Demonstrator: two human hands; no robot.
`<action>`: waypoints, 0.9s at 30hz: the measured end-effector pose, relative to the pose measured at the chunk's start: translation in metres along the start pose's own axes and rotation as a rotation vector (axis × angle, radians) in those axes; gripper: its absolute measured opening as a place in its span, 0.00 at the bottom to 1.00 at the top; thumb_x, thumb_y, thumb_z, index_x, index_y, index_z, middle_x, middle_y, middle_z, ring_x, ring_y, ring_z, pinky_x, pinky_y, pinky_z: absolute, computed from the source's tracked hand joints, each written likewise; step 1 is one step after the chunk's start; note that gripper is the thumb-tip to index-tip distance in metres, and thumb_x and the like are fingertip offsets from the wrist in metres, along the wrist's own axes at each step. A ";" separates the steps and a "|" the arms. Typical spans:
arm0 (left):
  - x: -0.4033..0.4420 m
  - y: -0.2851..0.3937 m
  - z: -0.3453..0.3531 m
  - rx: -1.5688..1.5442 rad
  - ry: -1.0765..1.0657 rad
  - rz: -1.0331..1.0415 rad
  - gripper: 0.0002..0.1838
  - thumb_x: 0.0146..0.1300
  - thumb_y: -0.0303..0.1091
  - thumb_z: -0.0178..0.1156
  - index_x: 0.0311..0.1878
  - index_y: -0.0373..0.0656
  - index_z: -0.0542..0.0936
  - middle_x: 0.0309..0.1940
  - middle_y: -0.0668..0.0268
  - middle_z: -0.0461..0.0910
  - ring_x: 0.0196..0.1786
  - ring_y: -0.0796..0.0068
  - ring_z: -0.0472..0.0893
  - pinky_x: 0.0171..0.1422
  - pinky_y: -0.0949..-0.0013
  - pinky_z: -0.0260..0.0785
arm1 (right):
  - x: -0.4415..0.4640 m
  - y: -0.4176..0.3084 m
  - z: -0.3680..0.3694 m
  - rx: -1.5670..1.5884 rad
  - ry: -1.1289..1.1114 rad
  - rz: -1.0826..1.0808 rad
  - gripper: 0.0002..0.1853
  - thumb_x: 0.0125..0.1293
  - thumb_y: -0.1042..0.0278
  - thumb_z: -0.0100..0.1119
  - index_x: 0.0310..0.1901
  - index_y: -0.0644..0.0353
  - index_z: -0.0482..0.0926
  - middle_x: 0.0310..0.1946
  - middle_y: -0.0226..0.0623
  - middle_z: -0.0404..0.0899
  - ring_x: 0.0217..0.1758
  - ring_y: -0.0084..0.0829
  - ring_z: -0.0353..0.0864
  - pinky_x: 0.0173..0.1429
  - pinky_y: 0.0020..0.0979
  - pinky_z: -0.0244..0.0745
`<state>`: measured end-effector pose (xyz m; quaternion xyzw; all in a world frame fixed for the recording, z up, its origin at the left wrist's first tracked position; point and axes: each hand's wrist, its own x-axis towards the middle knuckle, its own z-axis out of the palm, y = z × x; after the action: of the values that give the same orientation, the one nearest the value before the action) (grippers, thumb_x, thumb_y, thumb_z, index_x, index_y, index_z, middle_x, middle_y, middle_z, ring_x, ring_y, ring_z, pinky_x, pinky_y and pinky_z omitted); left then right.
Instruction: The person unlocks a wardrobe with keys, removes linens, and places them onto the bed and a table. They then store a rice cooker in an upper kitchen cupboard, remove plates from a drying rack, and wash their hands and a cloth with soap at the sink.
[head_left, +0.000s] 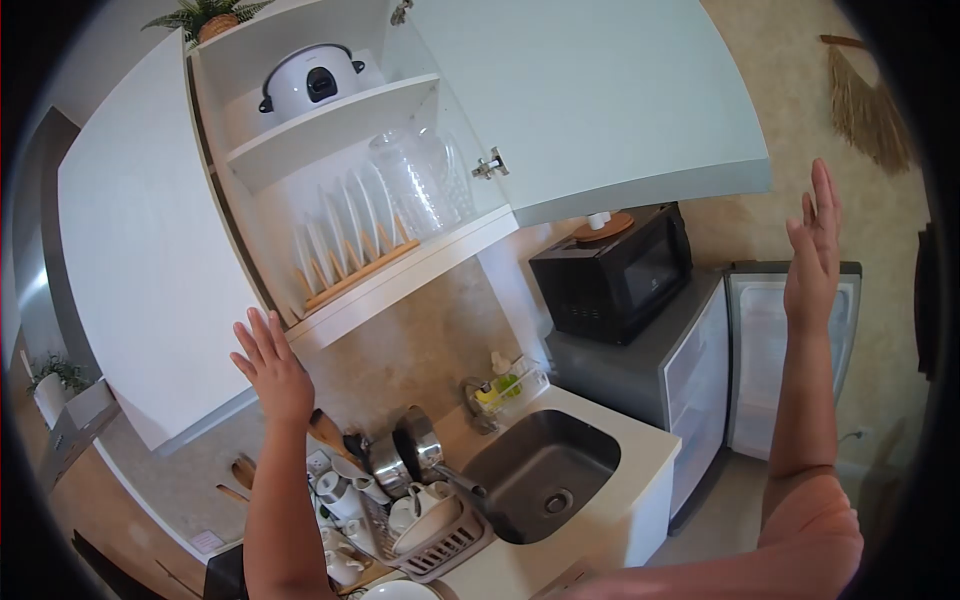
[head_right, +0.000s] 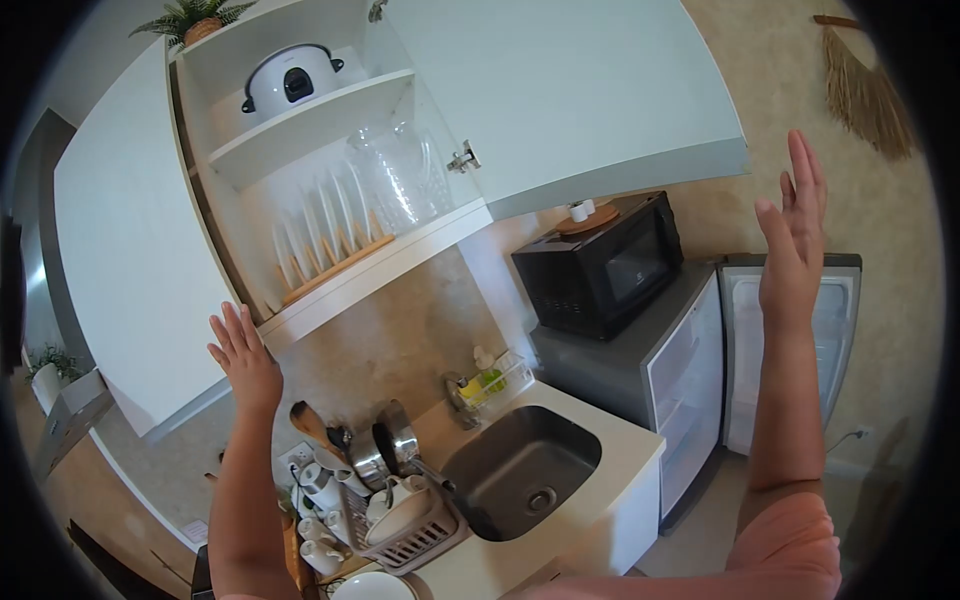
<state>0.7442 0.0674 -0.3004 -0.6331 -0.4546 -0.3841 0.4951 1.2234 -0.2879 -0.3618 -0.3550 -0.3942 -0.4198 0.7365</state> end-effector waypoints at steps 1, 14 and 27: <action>0.004 0.001 0.014 0.047 0.007 -0.008 0.41 0.55 0.18 0.50 0.75 0.42 0.53 0.78 0.53 0.40 0.79 0.42 0.39 0.74 0.31 0.39 | 0.006 0.014 0.001 -0.006 -0.007 -0.003 0.30 0.66 0.69 0.46 0.71 0.63 0.59 0.72 0.43 0.56 0.78 0.34 0.48 0.78 0.38 0.41; 0.012 0.008 0.044 0.107 -0.149 -0.069 0.51 0.42 0.16 0.54 0.76 0.49 0.53 0.79 0.59 0.41 0.79 0.48 0.40 0.72 0.30 0.43 | 0.037 0.091 0.023 0.329 -0.122 0.355 0.26 0.77 0.60 0.42 0.72 0.60 0.58 0.70 0.35 0.63 0.73 0.25 0.59 0.74 0.30 0.51; 0.013 -0.016 0.013 -0.129 -0.367 0.056 0.51 0.41 0.25 0.62 0.74 0.46 0.55 0.78 0.54 0.43 0.78 0.43 0.43 0.75 0.36 0.45 | 0.008 0.029 0.050 0.253 -0.044 0.190 0.25 0.75 0.67 0.46 0.70 0.65 0.62 0.65 0.40 0.69 0.68 0.26 0.66 0.71 0.27 0.56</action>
<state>0.7333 0.0839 -0.2866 -0.7352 -0.4939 -0.2767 0.3728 1.2384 -0.2363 -0.3384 -0.3041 -0.4249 -0.2874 0.8028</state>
